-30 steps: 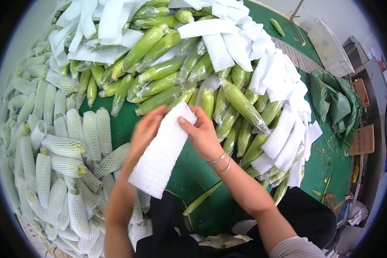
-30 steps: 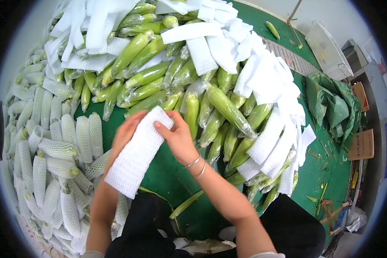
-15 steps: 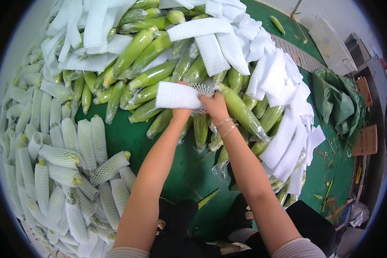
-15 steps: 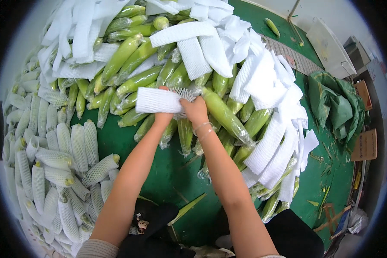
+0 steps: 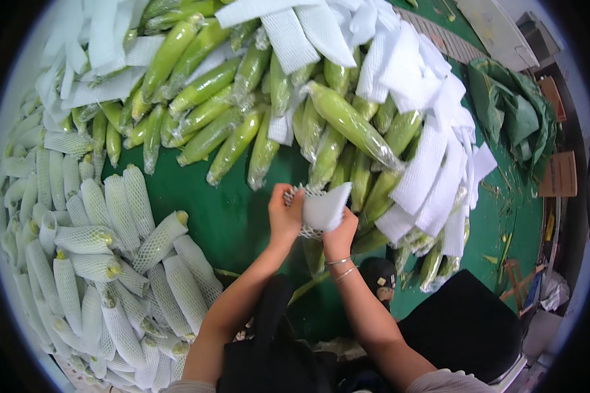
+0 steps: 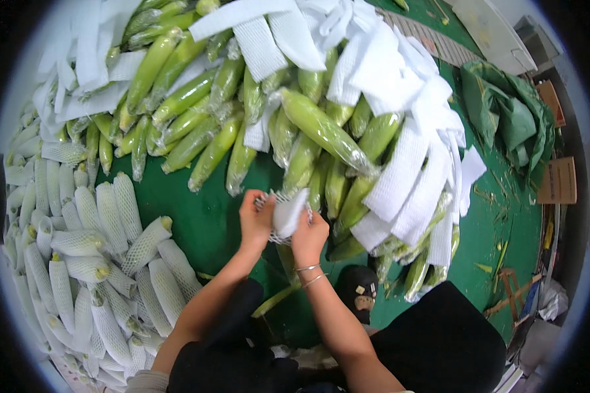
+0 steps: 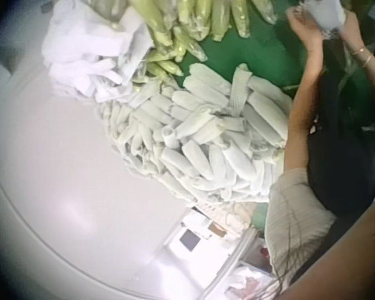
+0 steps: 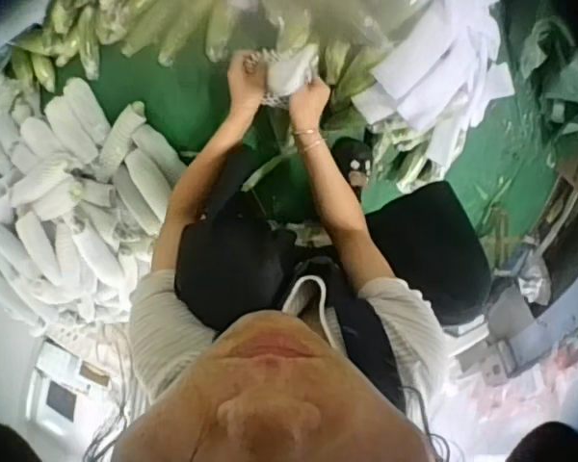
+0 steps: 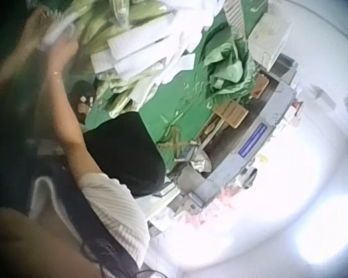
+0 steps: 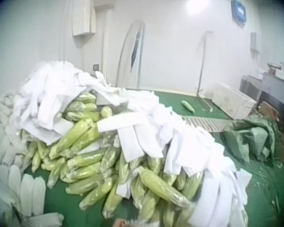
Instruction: The person packs corn into white foam sleeves by hand and moves them from one pile to another on the floor.
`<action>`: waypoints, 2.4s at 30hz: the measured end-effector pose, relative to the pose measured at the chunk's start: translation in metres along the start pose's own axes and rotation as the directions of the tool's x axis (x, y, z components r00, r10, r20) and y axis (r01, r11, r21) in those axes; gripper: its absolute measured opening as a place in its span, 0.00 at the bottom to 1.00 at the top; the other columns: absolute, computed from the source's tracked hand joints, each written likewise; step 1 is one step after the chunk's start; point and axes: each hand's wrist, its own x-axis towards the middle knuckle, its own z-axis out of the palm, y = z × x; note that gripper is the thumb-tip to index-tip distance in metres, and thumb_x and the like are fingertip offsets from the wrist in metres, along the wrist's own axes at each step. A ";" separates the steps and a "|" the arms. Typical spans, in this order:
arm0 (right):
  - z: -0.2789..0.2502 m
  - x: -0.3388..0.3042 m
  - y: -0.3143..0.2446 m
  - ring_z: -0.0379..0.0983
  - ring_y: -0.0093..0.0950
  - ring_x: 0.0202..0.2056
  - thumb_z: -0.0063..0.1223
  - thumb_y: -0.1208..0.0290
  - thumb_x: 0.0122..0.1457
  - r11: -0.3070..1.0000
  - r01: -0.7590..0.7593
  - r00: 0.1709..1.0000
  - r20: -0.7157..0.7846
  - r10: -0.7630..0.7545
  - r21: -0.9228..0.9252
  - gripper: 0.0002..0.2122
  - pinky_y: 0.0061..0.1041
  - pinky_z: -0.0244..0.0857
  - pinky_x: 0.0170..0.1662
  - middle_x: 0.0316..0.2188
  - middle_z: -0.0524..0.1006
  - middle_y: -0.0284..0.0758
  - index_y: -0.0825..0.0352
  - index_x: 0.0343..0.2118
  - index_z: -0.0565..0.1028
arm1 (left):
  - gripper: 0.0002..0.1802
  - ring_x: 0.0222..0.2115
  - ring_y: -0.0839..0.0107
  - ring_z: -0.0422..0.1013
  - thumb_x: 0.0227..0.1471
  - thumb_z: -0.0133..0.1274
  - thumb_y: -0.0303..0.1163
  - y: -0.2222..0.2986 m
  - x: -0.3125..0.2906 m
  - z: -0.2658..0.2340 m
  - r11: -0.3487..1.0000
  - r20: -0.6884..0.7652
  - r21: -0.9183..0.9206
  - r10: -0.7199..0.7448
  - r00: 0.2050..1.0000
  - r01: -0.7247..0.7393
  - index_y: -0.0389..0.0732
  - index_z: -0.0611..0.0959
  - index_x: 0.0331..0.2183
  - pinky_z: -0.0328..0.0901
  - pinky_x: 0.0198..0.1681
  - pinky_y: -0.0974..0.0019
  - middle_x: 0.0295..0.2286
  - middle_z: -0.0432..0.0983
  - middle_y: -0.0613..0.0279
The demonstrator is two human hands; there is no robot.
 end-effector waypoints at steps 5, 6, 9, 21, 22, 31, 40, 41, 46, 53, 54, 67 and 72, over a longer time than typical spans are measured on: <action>-0.028 -0.065 0.015 0.71 0.22 0.25 0.53 0.73 0.50 0.999 0.005 0.994 -0.110 0.000 0.043 0.06 0.25 0.67 0.33 0.22 0.75 0.28 0.72 0.27 0.75 | 0.07 0.20 0.82 0.59 0.49 0.54 0.27 -0.011 -0.054 0.004 0.976 -0.036 0.093 -0.195 0.980 0.198 0.36 0.72 0.27 0.56 0.22 0.74 0.18 0.65 0.71; -0.027 -0.079 0.016 0.71 0.22 0.25 0.53 0.73 0.51 0.992 0.097 0.980 -0.164 -0.109 -0.083 0.05 0.26 0.68 0.34 0.22 0.75 0.28 0.70 0.27 0.75 | 0.07 0.21 0.83 0.60 0.50 0.54 0.27 -0.001 -0.056 0.003 0.980 -0.060 0.008 -0.197 0.979 0.197 0.36 0.72 0.27 0.58 0.23 0.74 0.19 0.66 0.71; -0.011 -0.068 -0.051 0.59 0.14 0.21 0.52 0.72 0.55 0.901 -0.295 0.954 0.040 0.298 0.318 0.08 0.19 0.56 0.23 0.17 0.68 0.23 0.69 0.22 0.71 | 0.07 0.20 0.84 0.59 0.53 0.51 0.28 0.059 -0.057 -0.011 1.000 -0.155 -0.021 -0.023 0.988 0.020 0.37 0.70 0.29 0.56 0.22 0.78 0.20 0.66 0.71; -0.006 -0.079 0.050 0.69 0.18 0.20 0.51 0.73 0.54 0.798 -0.551 0.828 0.275 0.488 0.243 0.07 0.18 0.64 0.24 0.21 0.76 0.31 0.72 0.24 0.76 | 0.09 0.23 0.82 0.62 0.48 0.57 0.28 -0.049 -0.070 -0.075 0.993 -0.085 0.088 -0.071 0.994 0.079 0.38 0.73 0.31 0.60 0.25 0.76 0.21 0.67 0.70; -0.001 -0.079 0.060 0.67 0.17 0.18 0.51 0.73 0.53 0.764 -0.585 0.808 0.281 0.518 0.273 0.09 0.18 0.60 0.21 0.18 0.74 0.30 0.73 0.22 0.76 | 0.11 0.22 0.81 0.61 0.48 0.57 0.29 -0.061 -0.068 -0.077 0.967 -0.045 0.250 -0.036 0.998 0.047 0.37 0.72 0.31 0.59 0.25 0.77 0.20 0.65 0.69; -0.027 -0.031 -0.095 0.74 0.41 0.29 0.47 0.66 0.49 0.845 0.477 0.420 0.907 0.023 -0.242 0.13 0.37 0.68 0.35 0.24 0.75 0.51 0.74 0.29 0.73 | 0.27 0.31 0.68 0.73 0.47 0.55 0.36 0.057 -0.038 -0.150 0.766 0.337 -0.101 -0.573 0.747 0.634 0.34 0.70 0.48 0.68 0.35 0.66 0.35 0.75 0.56; -0.138 0.132 -0.144 0.63 0.29 0.41 0.47 0.70 0.48 -0.453 0.888 0.058 0.996 -0.065 -0.081 0.06 0.28 0.57 0.44 0.36 0.68 0.33 0.58 0.30 0.73 | 0.32 0.53 0.55 0.59 0.57 0.40 0.45 0.272 -0.107 -0.446 0.818 -0.777 -0.313 0.072 0.625 -0.484 0.29 0.61 0.53 0.52 0.59 0.58 0.53 0.59 0.46; -0.128 0.131 -0.151 0.63 0.29 0.41 0.47 0.70 0.48 -0.478 0.877 0.018 0.999 -0.048 -0.039 0.05 0.27 0.57 0.43 0.35 0.69 0.31 0.57 0.28 0.73 | 0.31 0.54 0.55 0.57 0.57 0.39 0.44 0.288 -0.110 -0.471 0.793 -0.880 -0.130 0.185 0.439 -0.595 0.29 0.62 0.53 0.51 0.59 0.58 0.53 0.58 0.46; -0.097 0.152 -0.158 0.65 0.30 0.40 0.51 0.69 0.45 -0.332 0.899 -0.241 0.956 0.167 0.285 0.04 0.29 0.61 0.39 0.29 0.70 0.29 0.58 0.26 0.72 | 0.21 0.45 0.67 0.66 0.58 0.39 0.37 0.190 -0.039 -0.411 0.891 -0.658 0.359 0.452 0.602 -0.277 0.33 0.69 0.48 0.60 0.51 0.65 0.44 0.70 0.53; -0.032 0.089 -0.231 0.70 0.22 0.31 0.51 0.79 0.53 0.925 0.370 0.385 0.893 -0.232 0.080 0.21 0.21 0.66 0.34 0.33 0.72 0.32 0.62 0.52 0.63 | 0.16 0.37 0.75 0.71 0.55 0.47 0.28 0.115 0.050 -0.022 0.923 0.320 -0.375 0.214 0.923 -0.083 0.37 0.73 0.46 0.67 0.38 0.71 0.38 0.74 0.62; -0.024 0.090 -0.217 0.70 0.20 0.32 0.51 0.78 0.55 0.967 0.227 0.451 0.867 -0.213 0.119 0.19 0.20 0.66 0.35 0.33 0.72 0.30 0.62 0.50 0.65 | 0.17 0.36 0.75 0.71 0.55 0.47 0.30 0.120 0.047 -0.004 0.935 0.398 -0.347 0.076 0.914 0.073 0.38 0.73 0.47 0.67 0.37 0.72 0.39 0.74 0.62; -0.073 0.128 -0.118 0.67 0.17 0.28 0.49 0.71 0.53 0.998 0.010 0.915 0.403 -0.033 0.060 0.08 0.18 0.61 0.31 0.24 0.73 0.30 0.72 0.24 0.72 | 0.09 0.32 0.75 0.71 0.56 0.46 0.30 0.082 0.042 0.101 0.763 0.442 -0.582 0.006 0.897 0.282 0.34 0.75 0.35 0.66 0.39 0.72 0.33 0.75 0.60; -0.093 0.179 -0.112 0.69 0.27 0.26 0.41 0.74 0.54 0.680 -0.554 0.794 0.550 0.258 0.481 0.06 0.29 0.67 0.33 0.26 0.71 0.35 0.72 0.29 0.69 | 0.07 0.34 0.72 0.68 0.58 0.43 0.32 0.080 0.038 0.138 0.518 0.208 -0.819 -0.138 0.968 0.249 0.39 0.69 0.33 0.65 0.38 0.67 0.32 0.70 0.61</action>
